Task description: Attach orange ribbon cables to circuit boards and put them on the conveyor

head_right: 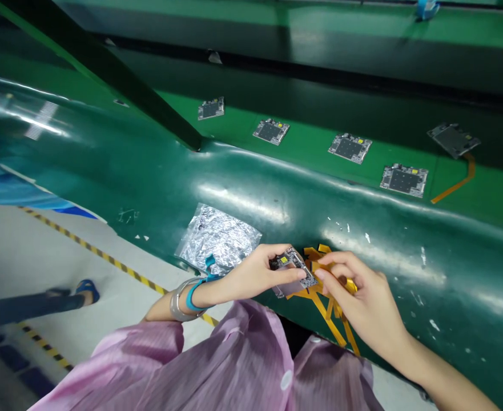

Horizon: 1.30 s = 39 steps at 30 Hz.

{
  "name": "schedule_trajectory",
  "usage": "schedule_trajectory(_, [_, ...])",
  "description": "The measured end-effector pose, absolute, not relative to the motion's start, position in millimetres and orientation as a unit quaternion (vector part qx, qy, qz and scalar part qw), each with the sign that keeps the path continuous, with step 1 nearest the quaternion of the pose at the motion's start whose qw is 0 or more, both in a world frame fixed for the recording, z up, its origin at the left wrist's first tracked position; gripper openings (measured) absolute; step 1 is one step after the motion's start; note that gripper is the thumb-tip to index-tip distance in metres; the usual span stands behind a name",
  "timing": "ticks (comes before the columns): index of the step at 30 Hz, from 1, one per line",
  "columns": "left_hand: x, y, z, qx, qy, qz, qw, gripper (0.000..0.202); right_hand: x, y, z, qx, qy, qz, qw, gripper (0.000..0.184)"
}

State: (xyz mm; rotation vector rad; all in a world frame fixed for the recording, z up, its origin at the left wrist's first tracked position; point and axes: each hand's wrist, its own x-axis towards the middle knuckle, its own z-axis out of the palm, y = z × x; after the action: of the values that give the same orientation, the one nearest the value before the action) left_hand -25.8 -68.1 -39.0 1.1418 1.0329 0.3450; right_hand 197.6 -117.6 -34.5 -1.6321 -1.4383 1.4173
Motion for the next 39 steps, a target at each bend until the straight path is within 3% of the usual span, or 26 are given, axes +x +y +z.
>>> schedule_trajectory(39, [-27.3,-69.7,-34.6,0.541,0.437,0.142,0.704,0.026,201.6,-122.9,-35.2,-0.573,-0.561,0.55,0.232,0.019])
